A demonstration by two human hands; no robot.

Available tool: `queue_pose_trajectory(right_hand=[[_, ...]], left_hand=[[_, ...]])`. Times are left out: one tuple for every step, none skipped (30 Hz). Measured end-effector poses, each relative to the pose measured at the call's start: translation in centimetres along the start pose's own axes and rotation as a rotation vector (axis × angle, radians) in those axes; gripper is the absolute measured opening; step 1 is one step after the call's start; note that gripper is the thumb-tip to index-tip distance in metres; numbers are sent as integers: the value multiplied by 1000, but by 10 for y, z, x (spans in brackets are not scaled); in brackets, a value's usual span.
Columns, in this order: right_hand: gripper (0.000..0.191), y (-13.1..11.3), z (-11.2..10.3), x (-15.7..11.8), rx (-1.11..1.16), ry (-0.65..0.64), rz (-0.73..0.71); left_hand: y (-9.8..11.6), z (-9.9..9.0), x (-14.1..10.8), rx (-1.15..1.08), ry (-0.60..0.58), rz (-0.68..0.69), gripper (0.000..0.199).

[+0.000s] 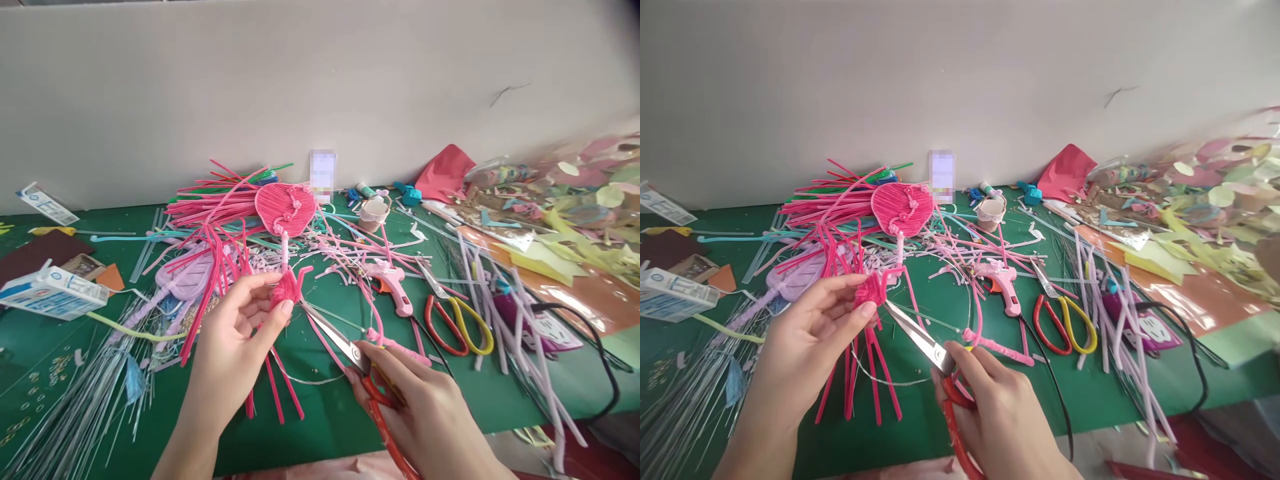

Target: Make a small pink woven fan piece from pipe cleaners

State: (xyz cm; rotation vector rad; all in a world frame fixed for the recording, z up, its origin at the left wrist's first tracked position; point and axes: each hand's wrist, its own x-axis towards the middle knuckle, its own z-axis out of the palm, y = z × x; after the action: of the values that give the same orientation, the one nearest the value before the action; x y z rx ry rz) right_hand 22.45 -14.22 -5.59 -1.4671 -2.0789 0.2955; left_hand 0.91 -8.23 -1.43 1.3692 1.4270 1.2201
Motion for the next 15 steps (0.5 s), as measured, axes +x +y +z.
queue_pose_trajectory(right_hand=[[21, 0, -1, 1, -2, 0, -4], [21, 0, -2, 3, -5, -6, -8], [22, 1, -4, 4, -9, -21, -17], [23, 3, -5, 5, -12, -39, -25], [23, 5, -7, 6, -17, -56, -30], [25, 7, -9, 6, -21, -75, -34], [26, 9, -11, 7, -25, -94, -37], [27, 11, -13, 7, -33, -110, -39], [27, 12, -15, 7, -45, -121, -42], [27, 13, -17, 8, -64, -126, -42], [27, 14, -19, 9, -87, -125, -42], [26, 14, -21, 11, -111, -122, -38], [24, 14, -23, 13, -134, -119, -33], [22, 14, -25, 16, -157, -126, -33], [20, 15, -27, 19, -180, -138, -45]], left_hand=[[0, 0, 0, -3, 1, -4, 29], [-1, -1, 0, -6, 0, -8, 30], [-1, -1, 0, -9, 0, -11, 30], [-2, -2, 1, -11, 2, -12, 30], [-2, -2, 1, -11, 3, -14, 30], [-3, -2, 2, -10, 4, -17, 31], [-3, -3, 2, -8, 3, -19, 31], [-3, -3, 2, -7, 1, -22, 31], [-3, -3, 2, -9, -1, -23, 31], [-3, -3, 2, -11, -5, -22, 31], [-3, -3, 2, -14, -7, -22, 31], [-2, -3, 2, -18, -8, -22, 30], [-2, -3, 1, -23, -13, -24, 31], [-1, -2, 1, -31, -15, -28, 31], [-1, -2, 1, -41, -12, -37, 31]])
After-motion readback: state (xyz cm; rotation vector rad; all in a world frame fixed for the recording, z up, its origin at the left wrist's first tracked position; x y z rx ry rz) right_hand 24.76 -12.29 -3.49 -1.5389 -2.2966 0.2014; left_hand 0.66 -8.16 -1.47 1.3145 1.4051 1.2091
